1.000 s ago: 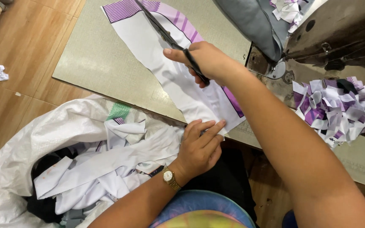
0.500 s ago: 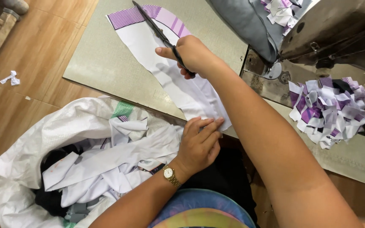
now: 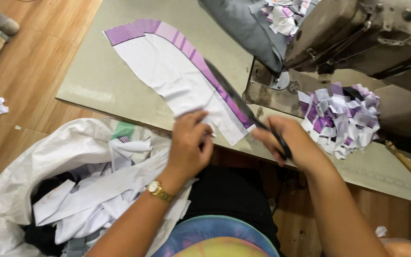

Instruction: Cutting fabric scraps into smaller pieces using scissors at a sewing workstation.

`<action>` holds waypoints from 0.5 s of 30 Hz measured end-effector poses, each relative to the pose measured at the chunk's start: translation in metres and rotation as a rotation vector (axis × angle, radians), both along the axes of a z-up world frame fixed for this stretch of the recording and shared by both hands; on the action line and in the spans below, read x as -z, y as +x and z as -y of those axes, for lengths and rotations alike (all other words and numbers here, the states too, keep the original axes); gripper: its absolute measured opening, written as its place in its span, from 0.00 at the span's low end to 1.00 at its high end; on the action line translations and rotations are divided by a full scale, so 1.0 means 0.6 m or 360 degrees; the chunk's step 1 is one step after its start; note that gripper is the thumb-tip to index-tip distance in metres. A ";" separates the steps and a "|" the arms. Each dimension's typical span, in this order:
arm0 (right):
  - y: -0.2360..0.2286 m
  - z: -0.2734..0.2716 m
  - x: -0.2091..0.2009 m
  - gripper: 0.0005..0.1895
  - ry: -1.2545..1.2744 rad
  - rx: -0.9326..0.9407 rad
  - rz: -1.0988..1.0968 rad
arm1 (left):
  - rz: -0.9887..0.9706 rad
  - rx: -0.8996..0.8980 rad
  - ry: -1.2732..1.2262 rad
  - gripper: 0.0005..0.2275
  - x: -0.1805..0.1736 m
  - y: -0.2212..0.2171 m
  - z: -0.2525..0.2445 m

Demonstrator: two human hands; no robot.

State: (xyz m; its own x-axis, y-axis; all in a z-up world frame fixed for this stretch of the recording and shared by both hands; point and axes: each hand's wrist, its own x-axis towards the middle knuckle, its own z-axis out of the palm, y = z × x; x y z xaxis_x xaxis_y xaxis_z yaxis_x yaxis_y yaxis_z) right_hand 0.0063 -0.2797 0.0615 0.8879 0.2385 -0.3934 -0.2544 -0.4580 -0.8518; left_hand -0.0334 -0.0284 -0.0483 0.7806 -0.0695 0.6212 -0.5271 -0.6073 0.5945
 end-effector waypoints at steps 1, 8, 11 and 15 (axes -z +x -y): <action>-0.031 0.028 0.007 0.19 -0.0004 0.0012 0.0004 | 0.0004 0.0012 -0.0004 0.06 0.002 0.012 -0.012; -0.189 0.184 0.078 0.17 -0.0249 0.0392 -0.0385 | 0.0011 -0.0225 0.0258 0.10 -0.048 0.046 -0.037; -0.225 0.214 0.098 0.14 -0.0243 0.0614 -0.0325 | -0.0069 -0.0390 0.0434 0.18 -0.046 0.047 -0.008; -0.248 0.219 0.087 0.10 -0.0025 0.0786 -0.0191 | -0.0191 -0.0612 0.0512 0.27 -0.053 0.060 -0.006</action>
State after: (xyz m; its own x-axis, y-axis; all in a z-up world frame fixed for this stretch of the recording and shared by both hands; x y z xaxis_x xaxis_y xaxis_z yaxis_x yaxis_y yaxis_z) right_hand -0.1423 -0.4113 0.0090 0.8417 -0.2050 -0.4996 -0.5393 -0.2708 -0.7974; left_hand 0.0027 -0.0248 -0.0165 0.8518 0.0639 0.5199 -0.1692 -0.9058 0.3885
